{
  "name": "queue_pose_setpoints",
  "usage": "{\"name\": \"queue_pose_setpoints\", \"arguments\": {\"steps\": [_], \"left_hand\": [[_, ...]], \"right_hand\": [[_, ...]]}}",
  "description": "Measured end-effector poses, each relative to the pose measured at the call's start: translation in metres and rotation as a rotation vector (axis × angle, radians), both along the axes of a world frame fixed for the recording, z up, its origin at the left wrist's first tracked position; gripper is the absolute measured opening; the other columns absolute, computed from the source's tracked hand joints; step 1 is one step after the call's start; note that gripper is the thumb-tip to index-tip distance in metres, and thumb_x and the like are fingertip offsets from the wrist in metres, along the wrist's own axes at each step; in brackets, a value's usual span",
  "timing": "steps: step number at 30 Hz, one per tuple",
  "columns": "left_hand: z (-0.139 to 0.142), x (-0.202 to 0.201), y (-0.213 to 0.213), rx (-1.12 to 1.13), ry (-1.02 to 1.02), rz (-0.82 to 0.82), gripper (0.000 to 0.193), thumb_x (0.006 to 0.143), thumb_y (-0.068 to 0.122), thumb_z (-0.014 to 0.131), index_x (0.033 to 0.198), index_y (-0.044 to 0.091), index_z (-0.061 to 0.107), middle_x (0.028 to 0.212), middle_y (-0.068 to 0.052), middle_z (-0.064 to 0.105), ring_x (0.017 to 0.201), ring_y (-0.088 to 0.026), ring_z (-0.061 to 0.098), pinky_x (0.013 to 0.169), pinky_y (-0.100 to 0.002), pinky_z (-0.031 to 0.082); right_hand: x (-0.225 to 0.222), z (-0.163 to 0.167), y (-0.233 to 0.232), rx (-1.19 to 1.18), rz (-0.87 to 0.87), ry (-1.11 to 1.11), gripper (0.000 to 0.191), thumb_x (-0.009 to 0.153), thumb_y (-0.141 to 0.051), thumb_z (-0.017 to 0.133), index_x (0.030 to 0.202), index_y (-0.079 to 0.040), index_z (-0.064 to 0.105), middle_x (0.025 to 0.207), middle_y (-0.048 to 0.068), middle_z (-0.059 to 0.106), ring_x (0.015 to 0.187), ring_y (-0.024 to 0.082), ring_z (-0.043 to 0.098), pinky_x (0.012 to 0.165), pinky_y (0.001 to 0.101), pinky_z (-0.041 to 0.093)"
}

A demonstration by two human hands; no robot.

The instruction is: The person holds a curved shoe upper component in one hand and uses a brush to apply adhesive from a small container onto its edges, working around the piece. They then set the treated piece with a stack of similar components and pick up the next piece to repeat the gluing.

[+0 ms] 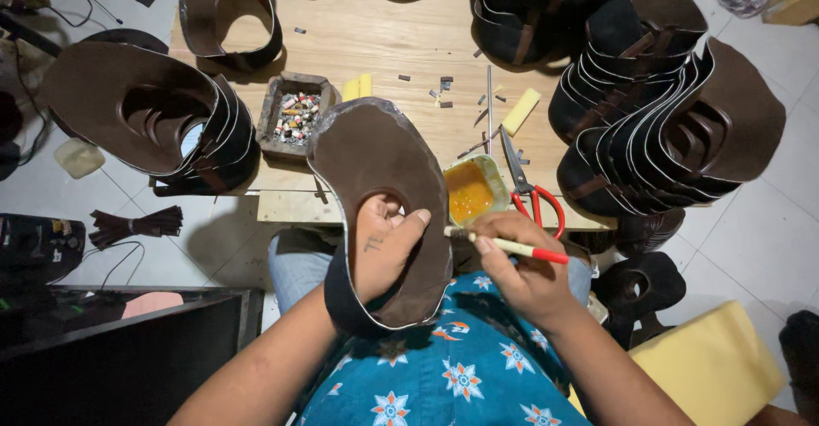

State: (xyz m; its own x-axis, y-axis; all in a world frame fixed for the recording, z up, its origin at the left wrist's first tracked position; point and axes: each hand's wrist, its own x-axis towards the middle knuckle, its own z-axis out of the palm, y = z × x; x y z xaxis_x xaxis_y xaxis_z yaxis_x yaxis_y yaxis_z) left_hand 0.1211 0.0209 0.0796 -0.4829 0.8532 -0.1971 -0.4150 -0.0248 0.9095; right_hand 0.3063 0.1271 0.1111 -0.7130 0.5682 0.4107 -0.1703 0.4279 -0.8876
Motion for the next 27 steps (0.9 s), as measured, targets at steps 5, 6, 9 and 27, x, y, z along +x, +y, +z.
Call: {"name": "queue_pose_setpoints", "arguments": {"steps": [5,6,9,27], "left_hand": [[0.008,0.002,-0.005,0.09,0.015,-0.122,0.027,0.093,0.006,0.066,0.116,-0.007,0.062,0.102,-0.01,0.07,0.087,-0.012,0.066,0.074,-0.027,0.055],[0.01,0.003,-0.007,0.05,0.011,-0.126,0.027,0.094,0.007,0.066,0.116,-0.008,0.062,0.102,-0.011,0.07,0.088,-0.014,0.066,0.075,-0.029,0.055],[0.016,0.006,-0.009,-0.004,0.326,-0.086,0.027,0.095,0.008,0.067,0.118,-0.006,0.065,0.105,-0.015,0.071,0.093,-0.023,0.066,0.081,-0.036,0.054],[0.03,0.002,-0.024,-0.262,0.839,-0.002,0.025,0.098,0.021,0.058,0.095,-0.003,0.064,0.088,-0.024,0.065,0.084,-0.038,0.065,0.077,-0.044,0.052]], "right_hand": [[-0.006,-0.001,0.011,-0.086,-0.076,-0.028,0.016,0.1,0.001,0.063,0.116,0.004,0.065,0.121,0.017,0.07,0.112,0.024,0.068,0.1,0.0344,0.054],[-0.008,-0.002,0.013,-0.11,-0.092,-0.026,0.017,0.1,0.0,0.064,0.117,0.004,0.065,0.123,0.017,0.07,0.114,0.024,0.068,0.101,0.0344,0.054],[-0.013,-0.006,0.017,-0.165,-0.204,-0.08,0.02,0.1,-0.005,0.066,0.118,0.003,0.066,0.121,0.016,0.071,0.109,0.019,0.068,0.096,0.0306,0.054],[0.004,-0.012,0.012,-0.497,-0.194,-0.133,0.025,0.097,-0.014,0.066,0.114,0.002,0.07,0.103,0.012,0.077,0.089,0.015,0.075,0.079,0.0285,0.063]]}}
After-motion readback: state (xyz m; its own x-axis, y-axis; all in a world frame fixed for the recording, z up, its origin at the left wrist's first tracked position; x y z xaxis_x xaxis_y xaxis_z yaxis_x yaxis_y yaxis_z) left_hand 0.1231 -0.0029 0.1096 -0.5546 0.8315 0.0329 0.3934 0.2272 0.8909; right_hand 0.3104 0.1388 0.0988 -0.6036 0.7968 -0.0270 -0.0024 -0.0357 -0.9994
